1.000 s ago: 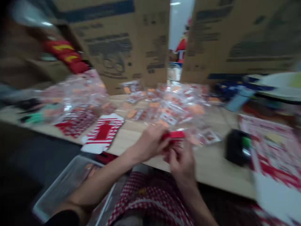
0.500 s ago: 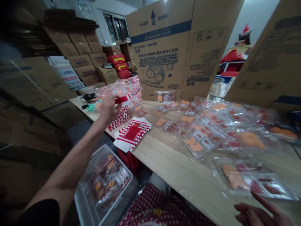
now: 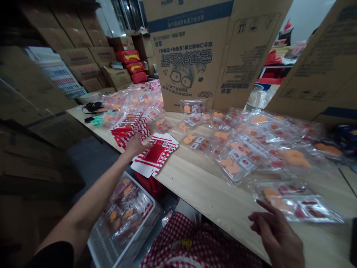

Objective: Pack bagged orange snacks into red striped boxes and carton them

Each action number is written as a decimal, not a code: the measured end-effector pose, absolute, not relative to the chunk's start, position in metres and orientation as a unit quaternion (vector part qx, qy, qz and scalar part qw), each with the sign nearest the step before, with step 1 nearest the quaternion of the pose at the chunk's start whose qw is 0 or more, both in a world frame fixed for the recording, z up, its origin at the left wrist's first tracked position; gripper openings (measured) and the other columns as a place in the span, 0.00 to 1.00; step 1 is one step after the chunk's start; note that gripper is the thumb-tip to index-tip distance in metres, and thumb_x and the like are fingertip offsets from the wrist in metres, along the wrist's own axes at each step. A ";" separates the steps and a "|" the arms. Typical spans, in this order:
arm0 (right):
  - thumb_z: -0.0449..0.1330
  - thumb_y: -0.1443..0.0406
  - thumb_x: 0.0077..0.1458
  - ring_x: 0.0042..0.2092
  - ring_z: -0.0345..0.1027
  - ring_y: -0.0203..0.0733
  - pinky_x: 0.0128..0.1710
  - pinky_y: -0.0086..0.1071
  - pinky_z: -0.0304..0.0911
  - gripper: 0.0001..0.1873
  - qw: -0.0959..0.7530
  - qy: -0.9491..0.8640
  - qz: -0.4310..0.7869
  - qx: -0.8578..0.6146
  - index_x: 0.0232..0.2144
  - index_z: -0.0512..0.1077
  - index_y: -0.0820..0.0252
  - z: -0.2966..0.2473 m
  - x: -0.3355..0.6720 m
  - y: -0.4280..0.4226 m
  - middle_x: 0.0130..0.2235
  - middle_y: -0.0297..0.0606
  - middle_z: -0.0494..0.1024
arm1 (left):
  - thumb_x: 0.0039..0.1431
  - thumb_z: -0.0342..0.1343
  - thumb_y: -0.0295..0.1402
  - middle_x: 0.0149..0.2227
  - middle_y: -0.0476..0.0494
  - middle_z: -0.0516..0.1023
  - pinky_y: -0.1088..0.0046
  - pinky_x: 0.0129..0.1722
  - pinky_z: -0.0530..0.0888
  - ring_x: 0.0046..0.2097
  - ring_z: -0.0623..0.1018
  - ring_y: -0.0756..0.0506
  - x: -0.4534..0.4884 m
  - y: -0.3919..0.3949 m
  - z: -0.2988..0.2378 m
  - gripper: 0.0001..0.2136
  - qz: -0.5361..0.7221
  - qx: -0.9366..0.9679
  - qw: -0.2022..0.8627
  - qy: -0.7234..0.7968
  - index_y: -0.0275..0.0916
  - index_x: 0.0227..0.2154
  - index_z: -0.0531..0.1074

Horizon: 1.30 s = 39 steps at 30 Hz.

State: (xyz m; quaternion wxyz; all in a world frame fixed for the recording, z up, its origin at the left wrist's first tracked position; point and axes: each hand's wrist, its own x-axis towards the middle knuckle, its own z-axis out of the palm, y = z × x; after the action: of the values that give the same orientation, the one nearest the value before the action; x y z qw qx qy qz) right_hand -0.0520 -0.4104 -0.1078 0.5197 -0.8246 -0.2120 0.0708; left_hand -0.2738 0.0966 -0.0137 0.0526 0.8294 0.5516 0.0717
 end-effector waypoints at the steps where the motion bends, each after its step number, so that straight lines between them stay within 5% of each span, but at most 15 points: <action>1: 0.59 0.50 0.56 0.27 0.78 0.46 0.28 0.35 0.77 0.25 0.521 -0.236 0.091 -0.815 0.51 0.72 0.59 -0.103 -0.056 -0.397 0.31 0.40 0.82 | 0.48 0.68 0.50 0.63 0.21 0.68 0.50 0.60 0.66 0.64 0.68 0.24 -0.267 0.090 -0.029 0.47 0.052 0.818 0.071 0.568 0.32 0.66 0.55; 5: 0.57 0.56 0.60 0.26 0.75 0.40 0.27 0.31 0.72 0.19 0.510 -0.342 0.115 -0.781 0.51 0.70 0.57 -0.091 -0.073 -0.348 0.30 0.35 0.79 | 0.38 0.74 0.51 0.67 0.18 0.61 0.47 0.63 0.64 0.68 0.63 0.23 -0.254 0.079 -0.066 0.60 0.020 0.779 0.119 0.615 0.32 0.69 0.49; 14: 0.50 0.65 0.60 0.24 0.72 0.39 0.27 0.33 0.68 0.17 0.498 -0.454 0.158 -0.722 0.50 0.68 0.60 -0.091 -0.094 -0.295 0.28 0.32 0.77 | 0.26 0.79 0.43 0.65 0.12 0.62 0.42 0.59 0.67 0.66 0.64 0.19 -0.252 0.092 -0.052 0.55 0.033 0.712 0.178 0.679 0.30 0.60 0.62; 19: 0.49 0.69 0.59 0.25 0.73 0.39 0.28 0.33 0.69 0.17 0.476 -0.494 0.095 -0.722 0.49 0.69 0.59 -0.079 -0.098 -0.297 0.29 0.33 0.77 | 0.43 0.74 0.41 0.55 0.25 0.76 0.56 0.53 0.73 0.56 0.77 0.30 -0.259 0.058 -0.020 0.40 0.114 0.772 0.203 0.592 0.32 0.56 0.62; 22: 0.49 0.73 0.59 0.40 0.77 0.44 0.41 0.37 0.72 0.20 0.466 -0.531 -0.026 -0.707 0.52 0.69 0.57 -0.038 -0.098 -0.299 0.40 0.40 0.80 | 0.52 0.68 0.42 0.51 0.38 0.78 0.64 0.50 0.75 0.51 0.79 0.38 -0.257 0.016 0.001 0.32 0.167 0.830 0.219 0.484 0.38 0.56 0.61; 24: 0.49 0.75 0.57 0.55 0.71 0.49 0.54 0.44 0.68 0.25 0.454 -0.556 -0.097 -0.689 0.56 0.66 0.58 -0.003 -0.095 -0.294 0.52 0.46 0.76 | 0.53 0.68 0.44 0.49 0.43 0.79 0.65 0.48 0.75 0.48 0.80 0.39 -0.251 -0.018 0.009 0.29 0.191 0.882 0.257 0.346 0.41 0.53 0.63; 26: 0.51 0.75 0.54 0.59 0.65 0.54 0.59 0.50 0.63 0.28 0.448 -0.537 -0.141 -0.701 0.58 0.63 0.64 0.024 -0.086 -0.287 0.55 0.52 0.73 | 0.54 0.67 0.44 0.48 0.45 0.78 0.64 0.48 0.75 0.47 0.79 0.40 -0.244 -0.050 0.013 0.26 0.194 0.916 0.292 0.197 0.42 0.52 0.65; 29: 0.54 0.72 0.53 0.50 0.70 0.55 0.52 0.50 0.66 0.24 0.438 -0.475 -0.088 -0.758 0.54 0.65 0.66 0.039 -0.067 -0.282 0.48 0.53 0.76 | 0.58 0.66 0.38 0.55 0.42 0.74 0.62 0.53 0.74 0.53 0.77 0.40 -0.233 -0.081 0.013 0.29 0.200 0.930 0.299 0.080 0.45 0.59 0.62; 34: 0.55 0.67 0.56 0.35 0.68 0.44 0.37 0.37 0.63 0.03 0.378 -0.502 0.051 -0.776 0.31 0.68 0.59 0.032 -0.040 -0.300 0.33 0.41 0.76 | 0.62 0.62 0.38 0.61 0.37 0.70 0.53 0.60 0.69 0.60 0.72 0.36 -0.216 -0.097 0.010 0.33 0.190 0.953 0.237 0.012 0.47 0.67 0.55; 39: 0.52 0.63 0.63 0.28 0.63 0.34 0.29 0.29 0.57 0.12 0.486 -0.556 0.221 -0.637 0.27 0.67 0.59 0.042 -0.039 -0.310 0.27 0.32 0.71 | 0.63 0.59 0.48 0.61 0.28 0.71 0.46 0.57 0.70 0.59 0.72 0.30 -0.199 -0.130 0.000 0.36 0.192 0.962 0.193 -0.003 0.38 0.68 0.56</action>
State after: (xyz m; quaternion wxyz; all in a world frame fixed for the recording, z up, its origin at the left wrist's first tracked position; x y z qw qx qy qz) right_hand -0.0386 -0.3105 0.0416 0.4864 -0.6371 -0.5556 0.2211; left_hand -0.1988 -0.1300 0.0005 0.1928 0.9624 -0.0028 0.1916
